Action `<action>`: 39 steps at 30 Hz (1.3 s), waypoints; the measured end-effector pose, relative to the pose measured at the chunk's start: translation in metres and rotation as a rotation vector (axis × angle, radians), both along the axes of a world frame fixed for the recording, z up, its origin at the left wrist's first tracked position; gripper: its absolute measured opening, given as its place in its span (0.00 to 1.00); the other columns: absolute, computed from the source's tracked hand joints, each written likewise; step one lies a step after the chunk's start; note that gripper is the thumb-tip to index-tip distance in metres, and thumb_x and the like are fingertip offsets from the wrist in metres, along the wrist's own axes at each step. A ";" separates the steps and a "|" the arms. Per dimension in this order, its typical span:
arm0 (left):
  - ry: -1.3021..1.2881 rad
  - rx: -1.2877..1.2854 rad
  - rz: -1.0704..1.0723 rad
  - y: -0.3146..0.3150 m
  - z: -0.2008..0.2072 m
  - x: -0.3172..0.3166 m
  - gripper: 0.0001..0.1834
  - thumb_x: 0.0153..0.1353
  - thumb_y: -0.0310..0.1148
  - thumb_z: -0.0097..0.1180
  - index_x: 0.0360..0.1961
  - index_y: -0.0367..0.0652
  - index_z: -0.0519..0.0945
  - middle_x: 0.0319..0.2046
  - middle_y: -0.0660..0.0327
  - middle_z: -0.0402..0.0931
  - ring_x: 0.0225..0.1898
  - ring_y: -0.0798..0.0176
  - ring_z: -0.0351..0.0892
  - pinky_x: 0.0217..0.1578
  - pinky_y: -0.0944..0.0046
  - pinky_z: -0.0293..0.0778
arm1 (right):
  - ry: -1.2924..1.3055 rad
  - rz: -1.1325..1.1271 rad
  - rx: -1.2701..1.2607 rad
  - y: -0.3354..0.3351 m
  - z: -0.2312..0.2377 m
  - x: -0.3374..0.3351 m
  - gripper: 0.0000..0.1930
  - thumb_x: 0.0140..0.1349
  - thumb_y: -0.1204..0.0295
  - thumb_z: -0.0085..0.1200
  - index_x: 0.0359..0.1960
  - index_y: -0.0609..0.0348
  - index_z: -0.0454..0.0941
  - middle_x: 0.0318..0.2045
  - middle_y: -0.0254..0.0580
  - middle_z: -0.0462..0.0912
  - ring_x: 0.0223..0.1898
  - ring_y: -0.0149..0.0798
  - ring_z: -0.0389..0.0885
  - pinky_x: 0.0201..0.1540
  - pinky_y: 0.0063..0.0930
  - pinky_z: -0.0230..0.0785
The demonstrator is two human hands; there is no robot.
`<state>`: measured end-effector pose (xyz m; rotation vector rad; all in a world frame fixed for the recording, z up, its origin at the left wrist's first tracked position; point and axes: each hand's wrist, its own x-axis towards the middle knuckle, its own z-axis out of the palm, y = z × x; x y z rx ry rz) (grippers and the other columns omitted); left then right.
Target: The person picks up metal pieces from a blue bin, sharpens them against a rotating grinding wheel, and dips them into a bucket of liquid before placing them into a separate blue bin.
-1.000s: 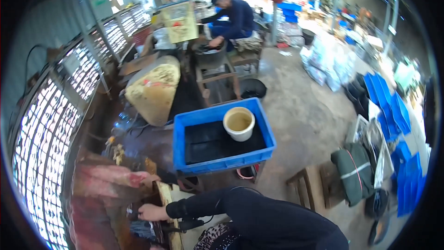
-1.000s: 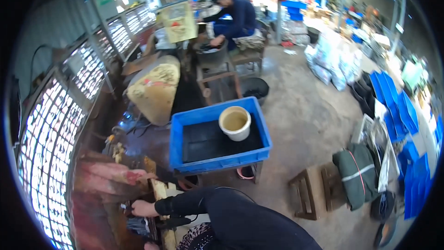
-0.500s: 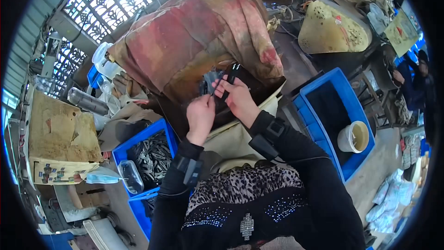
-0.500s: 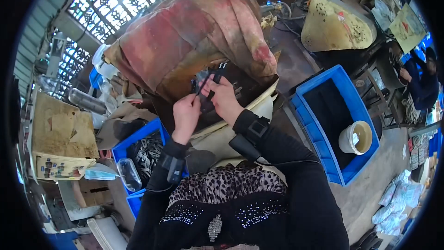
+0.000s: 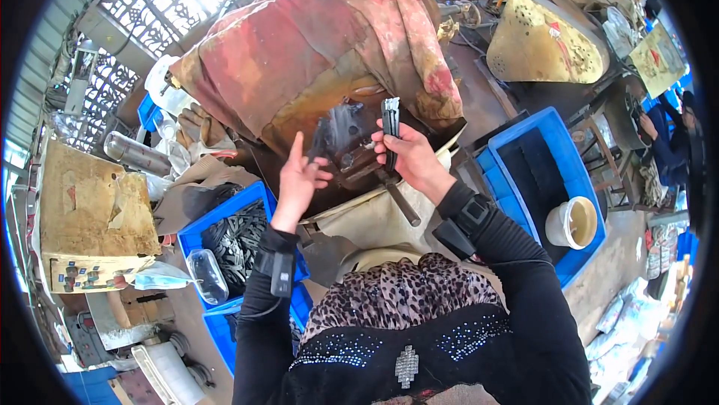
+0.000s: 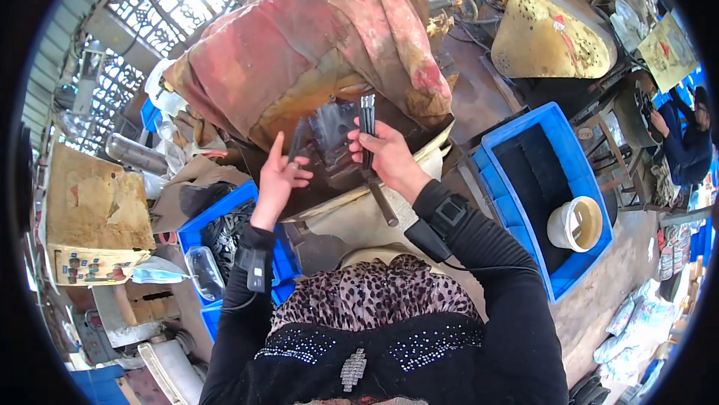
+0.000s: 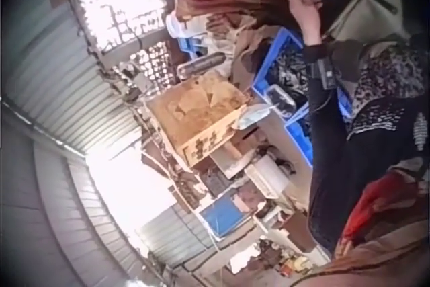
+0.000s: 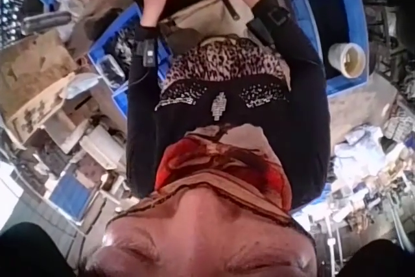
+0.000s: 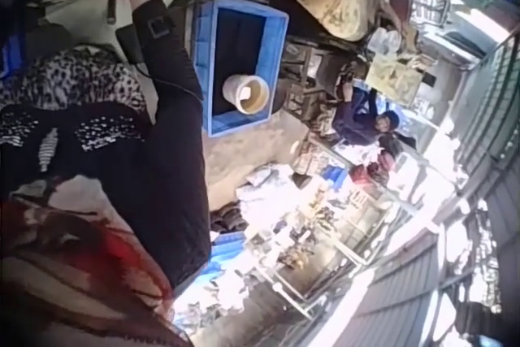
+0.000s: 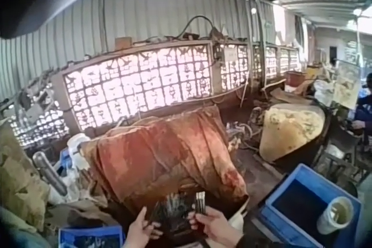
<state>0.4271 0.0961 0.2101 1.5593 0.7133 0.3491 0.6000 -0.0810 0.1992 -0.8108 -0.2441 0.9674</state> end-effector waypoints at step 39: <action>0.203 1.062 -0.524 0.032 -0.059 0.038 0.25 0.52 0.18 0.50 0.52 0.48 0.80 0.40 0.50 0.82 0.43 0.46 0.81 0.44 0.53 0.77 | -1.560 0.285 -0.424 -0.114 0.006 -0.046 0.12 0.56 0.67 0.64 0.43 0.48 0.82 0.25 0.40 0.81 0.27 0.49 0.81 0.30 0.38 0.73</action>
